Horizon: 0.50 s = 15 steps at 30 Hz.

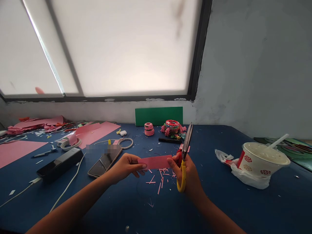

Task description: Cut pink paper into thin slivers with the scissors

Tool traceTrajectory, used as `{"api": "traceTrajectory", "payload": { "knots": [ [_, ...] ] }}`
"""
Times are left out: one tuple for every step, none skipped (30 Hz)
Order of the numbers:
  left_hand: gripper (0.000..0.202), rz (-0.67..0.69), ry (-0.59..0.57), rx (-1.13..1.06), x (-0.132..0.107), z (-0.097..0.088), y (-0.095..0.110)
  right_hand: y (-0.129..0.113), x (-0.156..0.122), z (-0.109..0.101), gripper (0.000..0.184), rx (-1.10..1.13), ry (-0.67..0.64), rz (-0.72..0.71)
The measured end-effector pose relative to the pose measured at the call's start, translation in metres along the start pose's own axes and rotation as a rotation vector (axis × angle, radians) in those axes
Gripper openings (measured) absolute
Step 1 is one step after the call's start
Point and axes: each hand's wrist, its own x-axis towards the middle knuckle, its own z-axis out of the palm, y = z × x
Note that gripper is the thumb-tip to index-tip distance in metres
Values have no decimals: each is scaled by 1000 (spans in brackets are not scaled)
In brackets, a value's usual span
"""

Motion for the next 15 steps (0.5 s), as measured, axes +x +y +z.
{"api": "traceTrajectory", "payload": {
  "knots": [
    [27,2,4,-2,0,0,0,0,0,0,42,2,3,-1],
    [26,4,5,-3,0,0,0,0,0,0,42,5,3,-1],
    [26,6,5,-5,0,0,-1,-1,0,1,42,7,3,-1],
    [26,5,6,-7,0,0,-1,-1,0,1,43,8,5,-1],
    [25,4,8,-6,0,0,-1,-2,-1,1,43,8,7,0],
    [25,4,10,-5,0,0,-1,-2,-1,1,44,7,12,1],
    [25,3,13,-4,0,1,-1,-2,-1,1,45,5,15,3],
    [25,1,14,-4,0,1,-1,-2,-1,1,45,4,16,4],
    [25,0,17,-5,0,1,-1,-2,-1,1,46,4,12,5],
    [25,0,18,-5,0,1,-1,-2,-1,1,45,1,11,5],
    [25,2,21,-7,0,1,-1,-2,0,1,45,-4,8,4],
    [25,6,28,-9,0,1,-1,-1,0,1,44,-1,6,7],
    [25,14,40,-11,0,1,-1,0,0,1,43,17,-7,13],
    [25,27,60,-15,0,1,-1,0,0,1,42,60,-28,22],
    [25,45,90,-22,0,0,0,2,1,1,42,129,-53,36]
  ]
}}
